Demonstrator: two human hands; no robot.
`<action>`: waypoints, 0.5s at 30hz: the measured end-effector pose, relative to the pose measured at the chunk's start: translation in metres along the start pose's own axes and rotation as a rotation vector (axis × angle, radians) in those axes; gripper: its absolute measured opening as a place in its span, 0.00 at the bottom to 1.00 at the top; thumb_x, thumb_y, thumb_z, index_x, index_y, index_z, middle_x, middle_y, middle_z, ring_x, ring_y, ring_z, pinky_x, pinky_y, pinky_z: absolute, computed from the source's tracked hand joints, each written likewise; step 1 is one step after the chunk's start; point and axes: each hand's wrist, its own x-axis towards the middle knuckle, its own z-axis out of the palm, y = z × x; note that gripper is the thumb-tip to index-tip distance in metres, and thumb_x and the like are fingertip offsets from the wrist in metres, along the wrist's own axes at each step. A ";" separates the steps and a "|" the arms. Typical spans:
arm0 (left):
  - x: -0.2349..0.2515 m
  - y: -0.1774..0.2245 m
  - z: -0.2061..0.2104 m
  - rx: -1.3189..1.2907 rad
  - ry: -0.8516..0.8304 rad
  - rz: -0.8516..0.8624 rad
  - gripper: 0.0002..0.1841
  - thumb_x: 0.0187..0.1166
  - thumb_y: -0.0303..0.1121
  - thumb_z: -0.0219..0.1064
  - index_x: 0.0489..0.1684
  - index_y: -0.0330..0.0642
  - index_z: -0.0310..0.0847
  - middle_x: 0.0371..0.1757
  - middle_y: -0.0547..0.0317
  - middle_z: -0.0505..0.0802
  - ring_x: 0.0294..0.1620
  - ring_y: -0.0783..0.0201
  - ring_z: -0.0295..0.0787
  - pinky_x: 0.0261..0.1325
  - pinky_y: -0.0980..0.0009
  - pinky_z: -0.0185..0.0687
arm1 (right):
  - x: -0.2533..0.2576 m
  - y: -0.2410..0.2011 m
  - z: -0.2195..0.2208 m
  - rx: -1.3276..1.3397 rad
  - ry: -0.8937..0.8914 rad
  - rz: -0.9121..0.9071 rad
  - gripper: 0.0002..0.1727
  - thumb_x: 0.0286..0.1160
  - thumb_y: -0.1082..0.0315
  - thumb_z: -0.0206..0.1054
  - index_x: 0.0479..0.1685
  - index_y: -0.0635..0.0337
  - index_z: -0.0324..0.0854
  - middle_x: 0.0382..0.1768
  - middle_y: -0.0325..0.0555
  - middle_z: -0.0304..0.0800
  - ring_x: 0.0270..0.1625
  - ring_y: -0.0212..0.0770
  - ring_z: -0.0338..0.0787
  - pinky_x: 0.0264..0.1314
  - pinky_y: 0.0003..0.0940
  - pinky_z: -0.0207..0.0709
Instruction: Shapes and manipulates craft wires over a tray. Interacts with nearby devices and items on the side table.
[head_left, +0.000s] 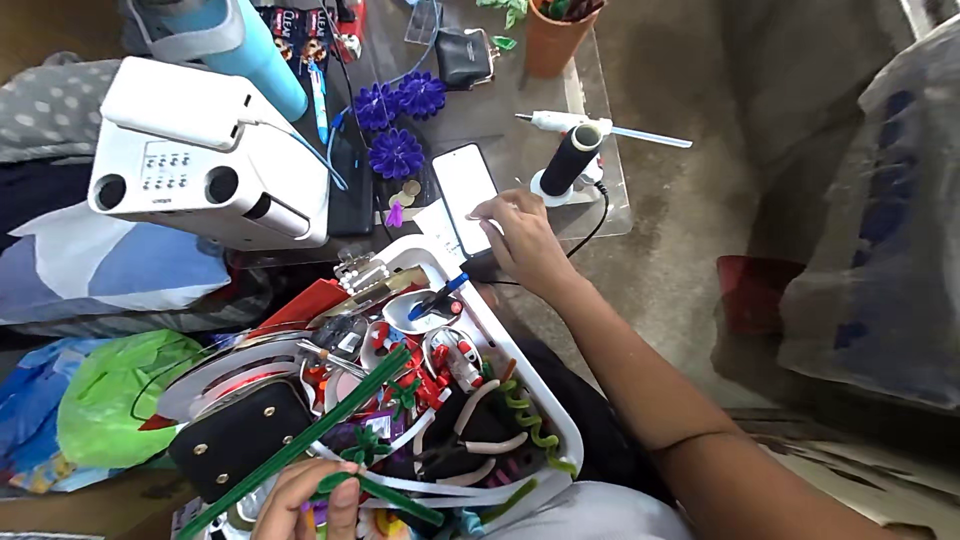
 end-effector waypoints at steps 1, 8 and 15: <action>0.000 0.000 0.000 -0.004 0.005 -0.002 0.05 0.83 0.42 0.68 0.49 0.62 0.89 0.48 0.87 0.91 0.52 0.84 0.88 0.55 0.84 0.85 | 0.002 0.000 0.002 -0.005 -0.020 -0.002 0.12 0.86 0.70 0.58 0.56 0.57 0.87 0.52 0.45 0.94 0.69 0.55 0.85 0.79 0.59 0.68; -0.003 -0.001 -0.002 0.002 0.028 0.000 0.05 0.83 0.41 0.69 0.47 0.60 0.89 0.47 0.86 0.91 0.51 0.83 0.88 0.54 0.83 0.85 | 0.006 0.000 -0.002 -0.023 0.053 0.076 0.11 0.85 0.71 0.58 0.54 0.60 0.86 0.51 0.48 0.94 0.66 0.57 0.86 0.77 0.59 0.70; -0.001 0.001 0.001 -0.011 0.026 0.001 0.05 0.84 0.41 0.68 0.49 0.61 0.89 0.48 0.87 0.91 0.51 0.84 0.88 0.55 0.83 0.86 | 0.014 -0.001 0.003 -0.010 0.044 0.049 0.11 0.86 0.71 0.57 0.54 0.58 0.86 0.49 0.45 0.94 0.66 0.55 0.86 0.75 0.57 0.71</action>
